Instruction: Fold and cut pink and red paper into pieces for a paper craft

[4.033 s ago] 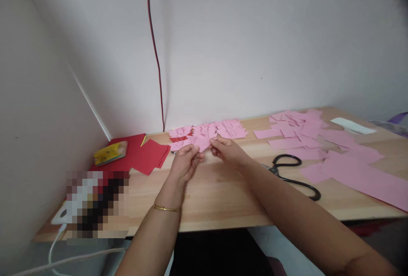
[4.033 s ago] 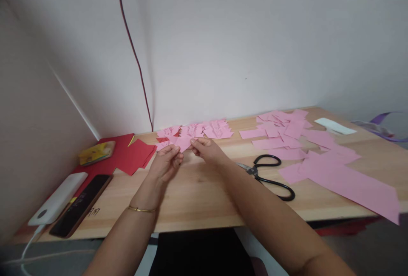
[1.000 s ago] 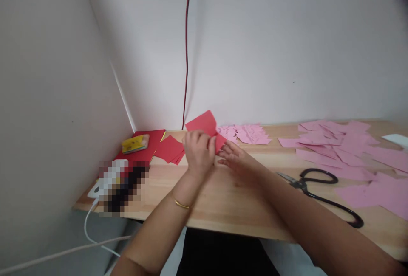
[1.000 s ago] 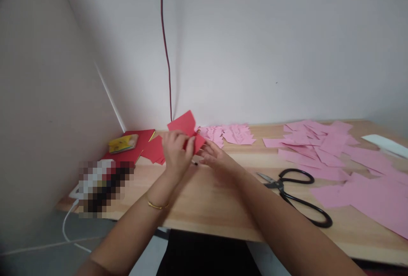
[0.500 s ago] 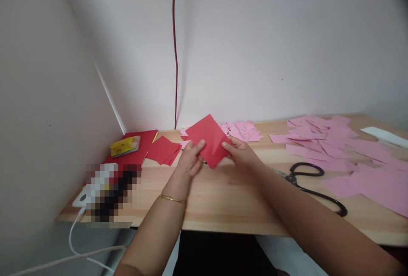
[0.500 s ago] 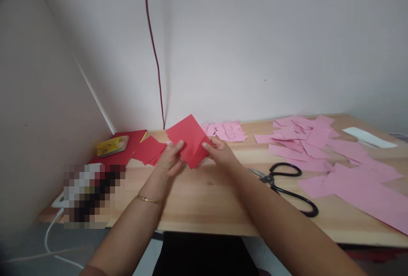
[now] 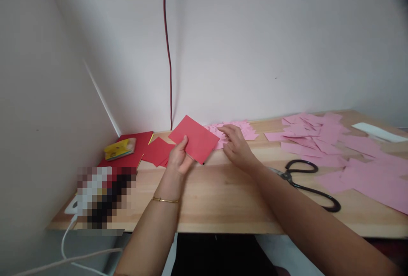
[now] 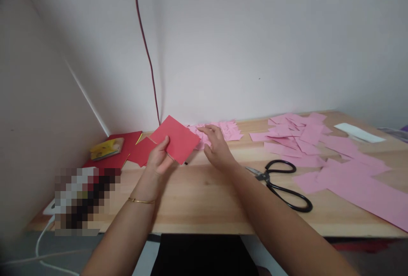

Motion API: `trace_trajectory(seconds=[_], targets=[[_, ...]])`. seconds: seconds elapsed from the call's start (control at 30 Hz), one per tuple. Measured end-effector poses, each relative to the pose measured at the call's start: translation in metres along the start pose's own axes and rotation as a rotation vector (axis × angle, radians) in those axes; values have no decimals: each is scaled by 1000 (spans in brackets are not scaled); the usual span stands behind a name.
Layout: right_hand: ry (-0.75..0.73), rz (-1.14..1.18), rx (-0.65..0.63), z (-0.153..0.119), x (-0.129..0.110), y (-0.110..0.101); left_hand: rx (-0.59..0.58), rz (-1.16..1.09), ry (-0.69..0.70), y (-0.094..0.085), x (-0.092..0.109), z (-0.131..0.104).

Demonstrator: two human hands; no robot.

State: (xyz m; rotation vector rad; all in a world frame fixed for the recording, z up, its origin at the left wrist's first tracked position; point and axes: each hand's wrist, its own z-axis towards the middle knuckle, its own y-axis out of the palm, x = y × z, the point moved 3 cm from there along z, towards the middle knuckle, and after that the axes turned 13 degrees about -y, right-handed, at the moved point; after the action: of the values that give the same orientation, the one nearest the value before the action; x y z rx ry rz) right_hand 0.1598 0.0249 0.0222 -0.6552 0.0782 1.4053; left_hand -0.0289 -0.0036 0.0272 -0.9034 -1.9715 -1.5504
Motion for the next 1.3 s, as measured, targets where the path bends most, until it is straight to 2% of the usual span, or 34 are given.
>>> trace_trajectory(seconds=[0.13,0.3,0.43,0.6,0.7,0.8,0.9,1.03,1.13,1.23,1.3], targets=[[-141,-148,-106,0,-8,6,-52,33,-81,8,-7,-5],[-212,-122,-141,2,-9,5,-82,57,-124,15,-12,-11],[-109,38,-110,2,-6,4,-100,44,-84,18,-11,-12],[164,330,21,1,-7,6,-166,-7,-89,22,-11,-13],[300,389,75,1,-7,6,-201,-27,-105,22,-11,-13],[319,369,92,1,-7,5,-181,-21,-109,21,-10,-12],[382,316,137,1,-5,2,-80,-45,-3,17,-6,-11],[433,265,187,1,-3,-2,-134,-25,157,21,-6,-12],[409,233,177,1,-3,-1,-121,80,147,22,-14,-11],[419,226,159,-1,-4,3,-20,72,131,17,-21,-7],[438,310,168,-2,-3,6,37,48,123,13,-22,-4]])
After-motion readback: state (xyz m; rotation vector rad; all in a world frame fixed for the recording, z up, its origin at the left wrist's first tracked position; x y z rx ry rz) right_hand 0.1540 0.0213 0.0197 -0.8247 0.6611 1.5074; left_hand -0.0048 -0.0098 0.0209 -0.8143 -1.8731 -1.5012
